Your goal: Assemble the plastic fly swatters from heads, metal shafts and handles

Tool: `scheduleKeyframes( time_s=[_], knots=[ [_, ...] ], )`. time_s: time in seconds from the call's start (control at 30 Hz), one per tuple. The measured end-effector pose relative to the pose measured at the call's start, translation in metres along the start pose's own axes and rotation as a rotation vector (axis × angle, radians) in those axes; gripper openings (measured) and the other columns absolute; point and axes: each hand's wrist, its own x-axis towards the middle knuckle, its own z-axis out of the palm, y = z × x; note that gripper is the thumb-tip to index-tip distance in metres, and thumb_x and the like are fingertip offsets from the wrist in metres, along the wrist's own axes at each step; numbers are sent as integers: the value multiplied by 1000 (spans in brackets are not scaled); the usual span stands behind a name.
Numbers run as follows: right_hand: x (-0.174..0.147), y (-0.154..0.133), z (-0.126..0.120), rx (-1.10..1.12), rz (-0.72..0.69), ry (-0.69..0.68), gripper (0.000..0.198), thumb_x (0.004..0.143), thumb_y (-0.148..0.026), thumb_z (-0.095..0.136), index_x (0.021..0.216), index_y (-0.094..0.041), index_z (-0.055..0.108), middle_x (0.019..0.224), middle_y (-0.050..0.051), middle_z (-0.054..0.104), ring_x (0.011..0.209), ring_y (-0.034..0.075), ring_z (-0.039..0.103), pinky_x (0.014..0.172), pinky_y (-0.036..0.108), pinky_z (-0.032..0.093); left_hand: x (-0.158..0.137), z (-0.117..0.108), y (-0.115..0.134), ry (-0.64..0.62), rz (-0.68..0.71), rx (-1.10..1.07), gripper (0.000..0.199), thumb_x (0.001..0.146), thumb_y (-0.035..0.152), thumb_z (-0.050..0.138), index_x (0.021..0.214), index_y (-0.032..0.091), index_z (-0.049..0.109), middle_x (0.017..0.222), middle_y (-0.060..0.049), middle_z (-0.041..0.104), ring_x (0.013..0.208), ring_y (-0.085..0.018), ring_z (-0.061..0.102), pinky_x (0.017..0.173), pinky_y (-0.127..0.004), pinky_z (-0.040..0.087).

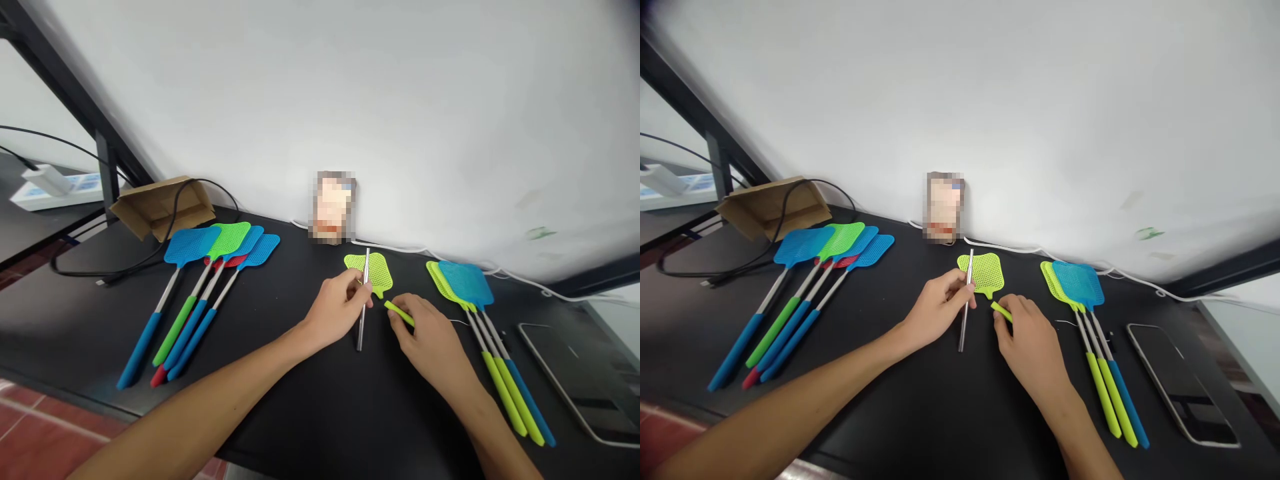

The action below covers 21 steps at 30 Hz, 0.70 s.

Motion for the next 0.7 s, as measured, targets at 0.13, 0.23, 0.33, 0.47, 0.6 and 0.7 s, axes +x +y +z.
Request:
scheduleKeyframes(
  time_s=[0.13, 0.23, 0.33, 0.47, 0.6, 0.7],
  knots=[
    [1, 1, 0, -47, -32, 19, 5, 94, -26, 54, 91, -23, 56, 91, 5, 64, 90, 25, 59, 76, 36, 43, 0, 1, -2, -18, 32, 92, 23, 95, 38, 57, 86, 18, 63, 77, -1, 69, 70, -15, 62, 64, -26, 43],
    [1, 1, 0, -3, -27, 19, 10, 96, -24, 51, 87, -24, 54, 88, 3, 61, 84, 23, 57, 72, 35, 42, 4, 1, -4, -10, 2, -37, 23, 93, 39, 61, 87, 17, 64, 76, -2, 68, 67, -14, 61, 62, -26, 45],
    [0, -1, -1, 23, -41, 25, 10, 98, -26, 50, 88, -24, 53, 89, 3, 62, 84, 22, 58, 73, 35, 43, 10, -3, -1, 111, -30, -302, 24, 91, 41, 64, 91, 17, 62, 79, -2, 67, 57, -11, 56, 53, -24, 45],
    [-3, -3, -4, -103, -101, -33, 11, 94, -31, 60, 90, -23, 54, 95, 6, 62, 92, 27, 58, 77, 38, 44, 18, -15, 3, 364, -14, -558, 22, 89, 37, 69, 90, 17, 61, 83, -3, 66, 57, -8, 53, 52, -23, 44],
    [-6, -9, -8, -29, -112, -71, 13, 101, -29, 48, 90, -24, 52, 90, 4, 63, 83, 24, 61, 70, 35, 44, 20, -19, 3, 411, -85, -715, 18, 88, 31, 69, 87, 15, 62, 84, -4, 66, 58, -8, 52, 53, -23, 43],
    [-7, -16, -9, 124, -104, 1, 10, 103, -34, 48, 100, -25, 52, 91, 1, 66, 81, 20, 65, 68, 32, 44, 18, -15, 4, 373, -109, -783, 16, 89, 29, 69, 88, 14, 62, 87, -5, 66, 61, -8, 53, 55, -23, 44]
  ],
)
